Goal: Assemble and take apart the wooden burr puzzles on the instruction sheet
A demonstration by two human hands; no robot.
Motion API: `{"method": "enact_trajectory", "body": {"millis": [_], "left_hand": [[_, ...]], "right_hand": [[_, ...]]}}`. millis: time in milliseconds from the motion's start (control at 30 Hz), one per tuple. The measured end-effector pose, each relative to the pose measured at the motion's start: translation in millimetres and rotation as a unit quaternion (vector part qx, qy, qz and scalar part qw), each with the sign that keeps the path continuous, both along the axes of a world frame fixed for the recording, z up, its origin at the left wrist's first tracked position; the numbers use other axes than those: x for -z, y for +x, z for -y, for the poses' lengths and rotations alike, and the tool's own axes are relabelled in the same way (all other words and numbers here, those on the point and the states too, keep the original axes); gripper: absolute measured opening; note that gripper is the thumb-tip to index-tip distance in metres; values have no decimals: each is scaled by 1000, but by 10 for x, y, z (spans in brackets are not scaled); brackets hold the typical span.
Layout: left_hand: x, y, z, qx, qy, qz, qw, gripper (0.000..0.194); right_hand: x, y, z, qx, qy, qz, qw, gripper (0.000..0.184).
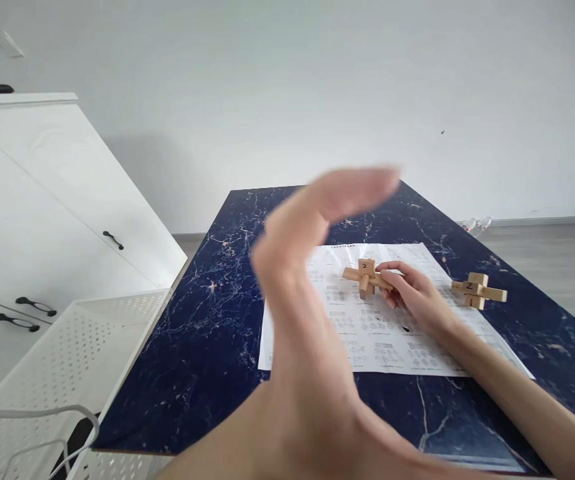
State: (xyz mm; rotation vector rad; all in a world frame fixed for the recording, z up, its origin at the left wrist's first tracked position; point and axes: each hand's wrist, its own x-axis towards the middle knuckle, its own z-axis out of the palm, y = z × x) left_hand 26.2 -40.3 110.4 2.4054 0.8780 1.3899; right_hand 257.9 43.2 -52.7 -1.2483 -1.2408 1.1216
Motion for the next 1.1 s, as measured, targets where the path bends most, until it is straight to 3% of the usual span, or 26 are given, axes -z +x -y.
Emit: {"method": "enact_trajectory", "body": {"millis": [67,100,167,267,400,500,667,900,1100], "left_hand": [[157,-55,-53,47,-1,85,995,107],[261,-88,-113,80,-15,64,995,97],[510,-163,-296,118,-59,3,991,70],[902,-282,-621,124,-165,-28,978,15],[1190,-402,-863,13,-190,-39,981,26],[1210,-434,-865,-21,-225,-30,974,28],[1191,-401,-763,-3,-301,-27,953,26],[1223,-368,-689,34,-354,-56,933,82],[1191,-355,-693,59,-387,-79,917,109]], "right_hand": [[-12,-7,8,-4,9,9,1000,44],[-20,-10,13,-6,12,14,1000,44],[-38,-18,25,-13,10,18,1000,44],[-66,-30,42,-23,-3,20,1000,43],[-114,-52,76,-27,4,27,999,43],[-153,-89,118,-40,8,29,999,41],[-185,-178,191,-96,11,34,995,40],[-231,-255,219,-166,32,28,985,34],[-251,-294,259,-180,41,45,982,32]]}}
